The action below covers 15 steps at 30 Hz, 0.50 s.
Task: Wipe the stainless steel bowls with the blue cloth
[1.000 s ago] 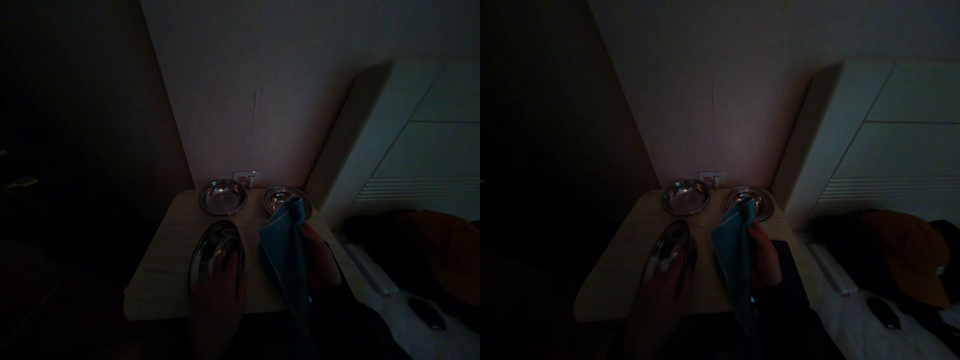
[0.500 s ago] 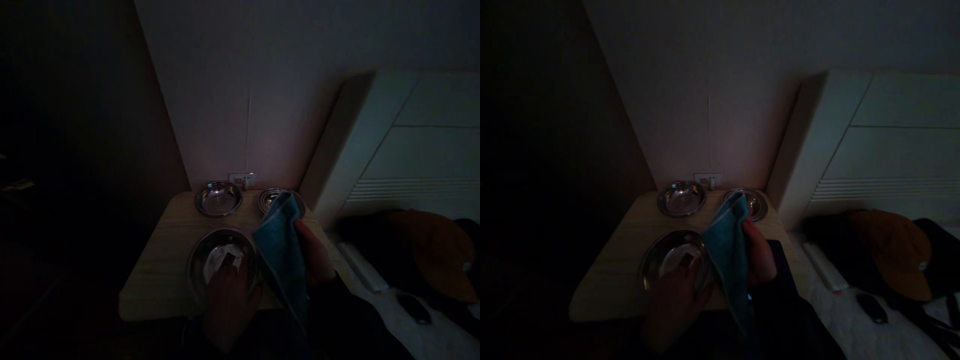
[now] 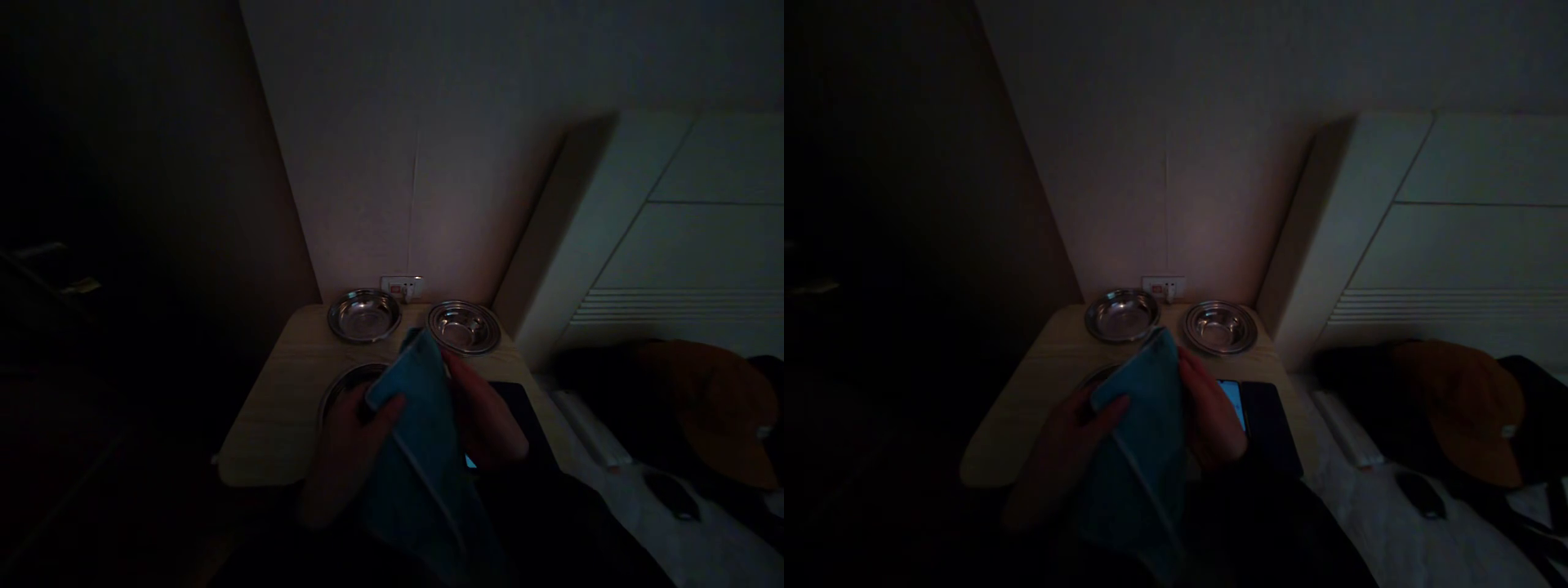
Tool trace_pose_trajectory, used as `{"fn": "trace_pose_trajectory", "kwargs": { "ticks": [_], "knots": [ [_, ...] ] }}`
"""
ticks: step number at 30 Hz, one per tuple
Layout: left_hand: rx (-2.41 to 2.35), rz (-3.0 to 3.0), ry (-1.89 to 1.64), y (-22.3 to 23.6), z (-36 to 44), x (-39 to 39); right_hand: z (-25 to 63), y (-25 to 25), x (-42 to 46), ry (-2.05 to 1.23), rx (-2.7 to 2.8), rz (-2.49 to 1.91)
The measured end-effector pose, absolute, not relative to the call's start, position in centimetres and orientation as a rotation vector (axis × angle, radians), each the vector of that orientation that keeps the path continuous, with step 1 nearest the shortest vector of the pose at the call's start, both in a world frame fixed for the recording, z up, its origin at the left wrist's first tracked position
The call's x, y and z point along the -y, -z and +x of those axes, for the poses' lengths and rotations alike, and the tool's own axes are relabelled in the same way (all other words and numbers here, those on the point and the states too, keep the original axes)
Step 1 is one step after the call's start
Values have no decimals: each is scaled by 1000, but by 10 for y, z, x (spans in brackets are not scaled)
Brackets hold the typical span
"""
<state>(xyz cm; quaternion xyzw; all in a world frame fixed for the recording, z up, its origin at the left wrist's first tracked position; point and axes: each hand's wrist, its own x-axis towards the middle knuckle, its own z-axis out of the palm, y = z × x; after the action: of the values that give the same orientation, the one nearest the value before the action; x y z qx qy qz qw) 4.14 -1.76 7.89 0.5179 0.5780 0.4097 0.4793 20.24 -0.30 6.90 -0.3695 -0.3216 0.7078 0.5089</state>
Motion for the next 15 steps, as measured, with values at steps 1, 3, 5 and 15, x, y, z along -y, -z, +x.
{"fn": "trace_pose_trajectory", "kwargs": {
  "ticks": [1, 3, 5, 15],
  "knots": [
    [-1441, 1219, -1020, -81, 40, 18, 204, -67, 7, -1745, 813, -884],
    [-1483, 1148, -1053, -85, 37, 19, 210, -66, 17, -1811, 990, -852],
    [-1517, 1107, -1089, -86, 35, 18, 214, -68, 26, -1810, 1274, -810],
    [-1237, 1381, -729, -87, 15, 46, 217, -85, 30, -1132, 2020, -1156]
  ]
}}
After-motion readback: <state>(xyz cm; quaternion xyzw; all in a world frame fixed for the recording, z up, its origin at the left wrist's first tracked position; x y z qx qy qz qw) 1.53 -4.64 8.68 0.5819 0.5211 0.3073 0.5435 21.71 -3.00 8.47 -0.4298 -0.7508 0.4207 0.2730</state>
